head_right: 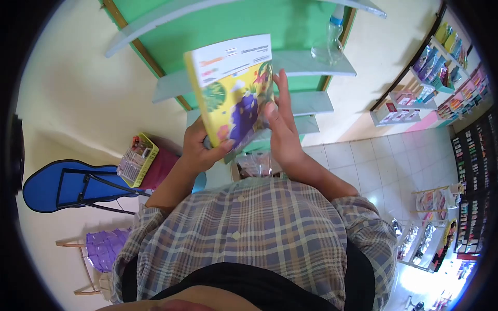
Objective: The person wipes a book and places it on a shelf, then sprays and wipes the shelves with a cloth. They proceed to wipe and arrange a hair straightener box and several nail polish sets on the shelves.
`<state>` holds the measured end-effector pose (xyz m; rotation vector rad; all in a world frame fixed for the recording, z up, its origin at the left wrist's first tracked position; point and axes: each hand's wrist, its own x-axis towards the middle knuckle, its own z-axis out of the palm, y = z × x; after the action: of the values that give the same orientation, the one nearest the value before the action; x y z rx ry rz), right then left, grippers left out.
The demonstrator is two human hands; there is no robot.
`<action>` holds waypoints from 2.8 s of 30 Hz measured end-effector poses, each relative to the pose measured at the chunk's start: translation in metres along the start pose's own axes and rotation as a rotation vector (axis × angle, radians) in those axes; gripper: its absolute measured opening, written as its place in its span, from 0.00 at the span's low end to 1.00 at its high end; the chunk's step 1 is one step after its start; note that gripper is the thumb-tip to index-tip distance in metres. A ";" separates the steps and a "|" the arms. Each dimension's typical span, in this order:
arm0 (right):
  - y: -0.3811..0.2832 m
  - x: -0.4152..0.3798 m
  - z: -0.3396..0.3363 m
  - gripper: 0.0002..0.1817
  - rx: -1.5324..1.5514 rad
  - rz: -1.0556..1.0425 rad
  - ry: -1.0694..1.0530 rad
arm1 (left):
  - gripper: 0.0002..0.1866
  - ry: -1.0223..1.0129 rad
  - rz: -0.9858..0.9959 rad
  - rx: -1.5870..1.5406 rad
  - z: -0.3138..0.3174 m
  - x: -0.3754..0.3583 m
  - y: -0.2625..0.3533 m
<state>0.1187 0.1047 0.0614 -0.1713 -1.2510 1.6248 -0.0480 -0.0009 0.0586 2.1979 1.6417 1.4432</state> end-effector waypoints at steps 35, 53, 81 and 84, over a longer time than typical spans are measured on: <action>-0.277 0.182 0.014 0.49 -0.667 -0.765 -0.553 | 0.67 0.148 0.361 0.613 -0.135 0.261 0.142; -0.371 0.347 -0.066 0.50 -1.084 -0.564 -0.211 | 0.64 0.243 0.130 1.039 -0.078 0.462 0.188; -0.364 0.384 -0.081 0.54 -1.195 -0.470 -0.097 | 0.54 0.123 -0.097 0.979 -0.071 0.491 0.167; -0.365 0.391 -0.086 0.53 -1.191 -0.452 -0.166 | 0.55 0.129 -0.081 0.964 -0.074 0.496 0.161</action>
<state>0.2220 0.4338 0.4790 -0.4434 -2.0725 0.3641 0.0223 0.2757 0.5010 2.3578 2.8631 0.8401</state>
